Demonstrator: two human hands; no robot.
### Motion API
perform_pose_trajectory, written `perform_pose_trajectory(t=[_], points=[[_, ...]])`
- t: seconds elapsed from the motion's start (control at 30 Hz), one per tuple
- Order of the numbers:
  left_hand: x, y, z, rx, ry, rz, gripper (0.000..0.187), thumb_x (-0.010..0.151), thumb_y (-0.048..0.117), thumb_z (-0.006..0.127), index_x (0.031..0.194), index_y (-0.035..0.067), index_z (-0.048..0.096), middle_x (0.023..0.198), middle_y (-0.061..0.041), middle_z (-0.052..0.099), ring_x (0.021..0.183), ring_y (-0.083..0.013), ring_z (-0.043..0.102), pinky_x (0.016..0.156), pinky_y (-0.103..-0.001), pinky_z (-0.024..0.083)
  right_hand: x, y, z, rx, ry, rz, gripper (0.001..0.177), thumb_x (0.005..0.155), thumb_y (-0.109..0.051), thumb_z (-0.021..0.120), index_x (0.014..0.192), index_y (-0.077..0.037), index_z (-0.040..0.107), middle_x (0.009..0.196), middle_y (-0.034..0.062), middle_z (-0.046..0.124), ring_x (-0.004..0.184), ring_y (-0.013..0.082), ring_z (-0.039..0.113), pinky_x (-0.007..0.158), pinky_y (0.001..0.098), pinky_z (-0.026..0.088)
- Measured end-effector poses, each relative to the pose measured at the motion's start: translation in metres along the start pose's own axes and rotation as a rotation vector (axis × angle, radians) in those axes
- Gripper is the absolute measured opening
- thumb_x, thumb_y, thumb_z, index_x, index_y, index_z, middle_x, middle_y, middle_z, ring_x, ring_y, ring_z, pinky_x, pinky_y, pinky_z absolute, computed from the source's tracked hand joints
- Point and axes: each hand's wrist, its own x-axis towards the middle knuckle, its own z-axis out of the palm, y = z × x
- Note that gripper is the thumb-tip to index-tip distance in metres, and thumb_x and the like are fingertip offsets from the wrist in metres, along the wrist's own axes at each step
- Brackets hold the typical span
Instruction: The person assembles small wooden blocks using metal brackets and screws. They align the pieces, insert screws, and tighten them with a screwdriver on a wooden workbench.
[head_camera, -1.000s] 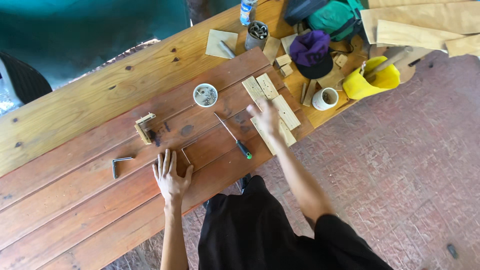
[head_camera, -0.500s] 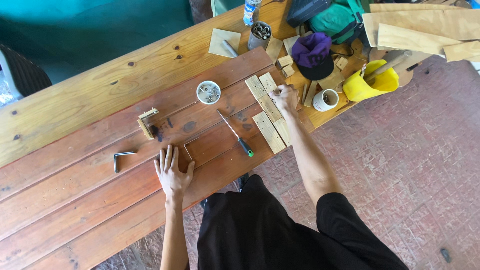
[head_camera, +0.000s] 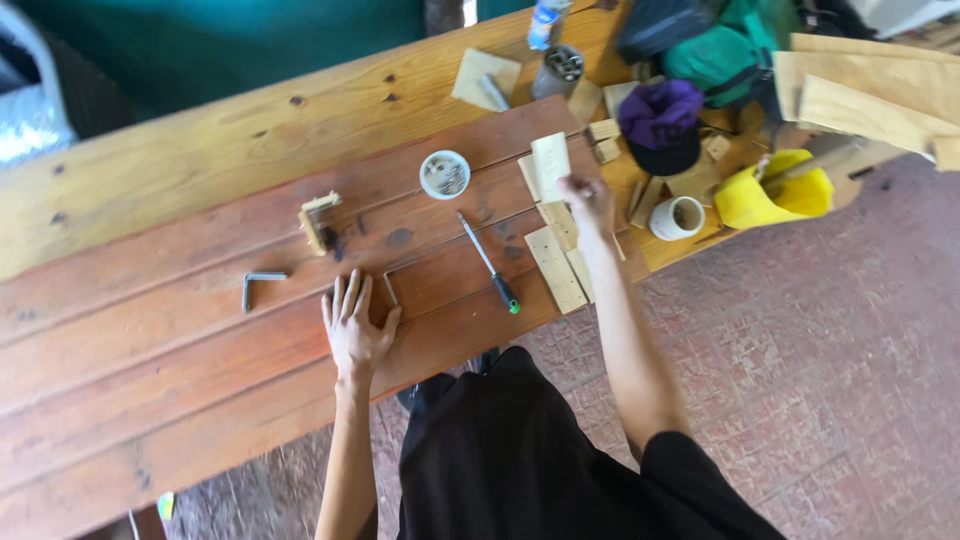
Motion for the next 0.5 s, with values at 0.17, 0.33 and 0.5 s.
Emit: perform_pose_trajectory(t=[0.17,0.33,0.5], points=[[0.002,0.001,-0.002,0.021,0.072,0.046,0.078,0.067,0.05,0.084,0.136,0.017,0.07,0.148,-0.005,0.061,0.141,-0.0292,0.052,0.117,-0.051,0.036,-0.129,-0.028,0.059,-0.004,-0.446,0.088,0.038,0.081,-0.026,0.084,0.113,-0.007,0.074,0.103,0.0173,0.075,0.087,0.024,0.074,0.067,0.0301,0.059],[-0.001,-0.005,0.004,0.023,0.066,0.021,0.078,0.068,0.053,0.083,0.136,0.018,0.069,0.149,-0.004,0.059,0.141,-0.0292,0.05,0.116,-0.053,0.037,-0.184,-0.026,0.103,-0.173,-0.575,0.039,0.034,0.081,-0.029,0.087,0.107,-0.01,0.075,0.09,0.0122,0.077,0.068,0.0174,0.076,0.055,0.0224,0.06],[-0.005,-0.003,0.006,-0.031,-0.026,-0.047,0.082,0.068,0.052,0.082,0.141,0.019,0.064,0.154,-0.002,0.054,0.146,-0.0284,0.044,0.12,-0.055,0.032,-0.212,-0.04,0.102,-0.125,-0.579,-0.011,0.034,0.087,-0.015,0.084,0.109,0.004,0.066,0.094,0.0224,0.074,0.07,0.0249,0.076,0.058,0.0279,0.066]])
